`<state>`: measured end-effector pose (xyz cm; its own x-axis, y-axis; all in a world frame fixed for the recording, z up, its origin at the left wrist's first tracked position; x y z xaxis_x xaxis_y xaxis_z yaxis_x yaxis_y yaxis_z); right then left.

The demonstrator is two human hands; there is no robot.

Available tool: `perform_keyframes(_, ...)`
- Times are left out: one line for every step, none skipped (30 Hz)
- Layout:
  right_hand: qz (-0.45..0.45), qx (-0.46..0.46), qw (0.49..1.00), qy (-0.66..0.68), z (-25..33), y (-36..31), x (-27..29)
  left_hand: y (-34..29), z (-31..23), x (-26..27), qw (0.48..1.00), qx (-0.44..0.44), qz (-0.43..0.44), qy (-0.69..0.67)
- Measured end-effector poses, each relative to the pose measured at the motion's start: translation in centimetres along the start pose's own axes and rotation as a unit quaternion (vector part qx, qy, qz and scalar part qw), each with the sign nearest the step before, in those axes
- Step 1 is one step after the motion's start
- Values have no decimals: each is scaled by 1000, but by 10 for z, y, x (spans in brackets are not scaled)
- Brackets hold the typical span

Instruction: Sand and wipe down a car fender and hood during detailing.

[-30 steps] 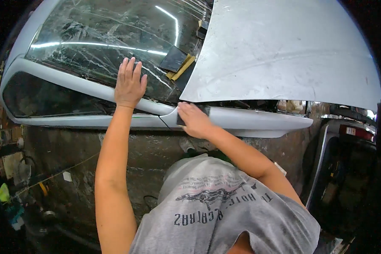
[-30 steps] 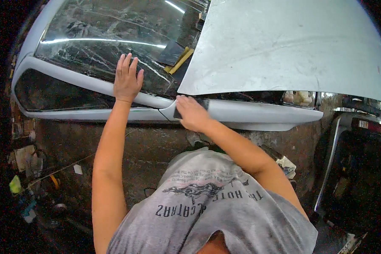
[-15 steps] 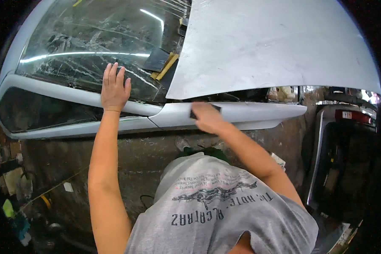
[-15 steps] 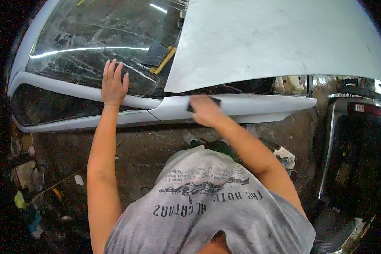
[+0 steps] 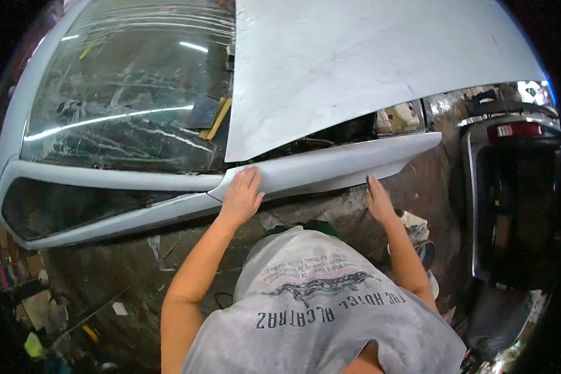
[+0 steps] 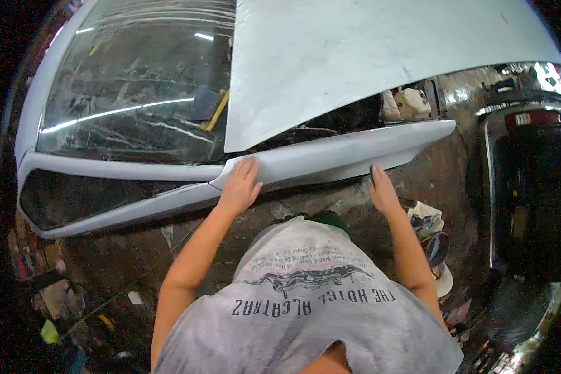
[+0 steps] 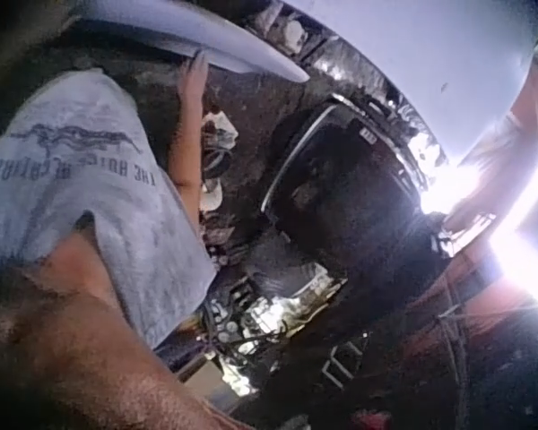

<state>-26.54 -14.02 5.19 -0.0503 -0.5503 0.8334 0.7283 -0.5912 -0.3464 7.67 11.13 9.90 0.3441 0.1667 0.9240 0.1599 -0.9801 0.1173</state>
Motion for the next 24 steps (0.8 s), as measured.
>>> perform_keyframes(15, -38, 999, 15, -24, -26, -19, 6, 2, -7, 1000, -8, 1, 0)
perform_keyframes(29, -77, 996, 31, -48, -54, -42, 13, 10, -15, 1000, 25, 0, 13)
perform_keyframes(45, -133, 988, 58, -67, -81, -65, 20, 16, -19, 998, 61, -2, 27)
perform_keyframes(60, -191, 976, 87, -86, -111, -91, 28, 15, -20, 998, 52, -1, 26)
perform_keyframes(78, -250, 957, 124, -108, -149, -120, 38, 15, -25, 998, 68, 17, -7)
perform_keyframes(70, -255, 955, 133, -98, -174, -135, 38, 21, -27, 994, 97, 34, -31)
perform_keyframes(25, -228, 965, 127, -122, -219, -163, 50, 14, -38, 995, 89, 32, -38)
perform_keyframes(109, -325, 926, 157, -133, -252, -199, 58, 7, -45, 996, 80, 35, -35)
perform_keyframes(107, -328, 925, 158, -131, -258, -202, 62, 3, -50, 994, 94, 32, -38)
perform_keyframes(108, -338, 920, 165, -131, -264, -205, 67, 0, -54, 993, 108, 30, -41)
perform_keyframes(108, -349, 915, 171, -131, -270, -207, 71, -7, -58, 993, 105, 31, -41)
perform_keyframes(111, -358, 910, 175, -130, -275, -208, 73, -9, -60, 992, 122, 24, -30)
perform_keyframes(115, -368, 905, 179, -128, -279, -209, 74, -10, -62, 990, 139, 17, -18)
perform_keyframes(118, -377, 900, 183, -126, -283, -209, 72, -11, -63, 990, 139, 18, -20)
perform_keyframes(119, -388, 894, 189, -124, -288, -210, 72, -16, -63, 990, 140, 4, -2)
perform_keyframes(119, -398, 889, 194, -123, -292, -210, 73, -19, -62, 990, 141, -10, 15)
perform_keyframes(120, -407, 883, 200, -121, -295, -210, 75, -22, -65, 990, 138, -10, 14)
perform_keyframes(120, -417, 877, 207, -120, -299, -212, 79, -26, -69, 991, 133, 15, -5)
perform_keyframes(121, -426, 870, 214, -118, -302, -215, 83, -31, -74, 991, 127, 40, -24)
perform_keyframes(121, -436, 864, 222, -117, -305, -217, 89, -38, -76, 991, 123, 41, -24)
perform_keyframes(121, -441, 860, 226, -117, -306, -217, 95, -48, -79, 995, 87, 35, -17)
perform_keyframes(122, -446, 856, 230, -118, -306, -216, 100, -59, -82, 998, 51, 28, -10)
perform_keyframes(122, -452, 852, 234, -120, -307, -216, 106, -64, -85, 998, 51, 25, -9)
perform_keyframes(124, -462, 846, 237, -120, -312, -216, 114, -69, -94, 997, 48, 50, -18)
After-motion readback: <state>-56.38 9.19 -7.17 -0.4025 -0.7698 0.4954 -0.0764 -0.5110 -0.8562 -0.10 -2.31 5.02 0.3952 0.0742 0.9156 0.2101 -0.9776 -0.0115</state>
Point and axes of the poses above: each hand's wrist, its own y-axis towards the middle knuckle, its own x-axis out of the back of the hand, z = x × y, the point moved 7 cm from there along y, towards the middle knuckle, and after that the axes turned 11 degrees about z, right-handed, at the moved point
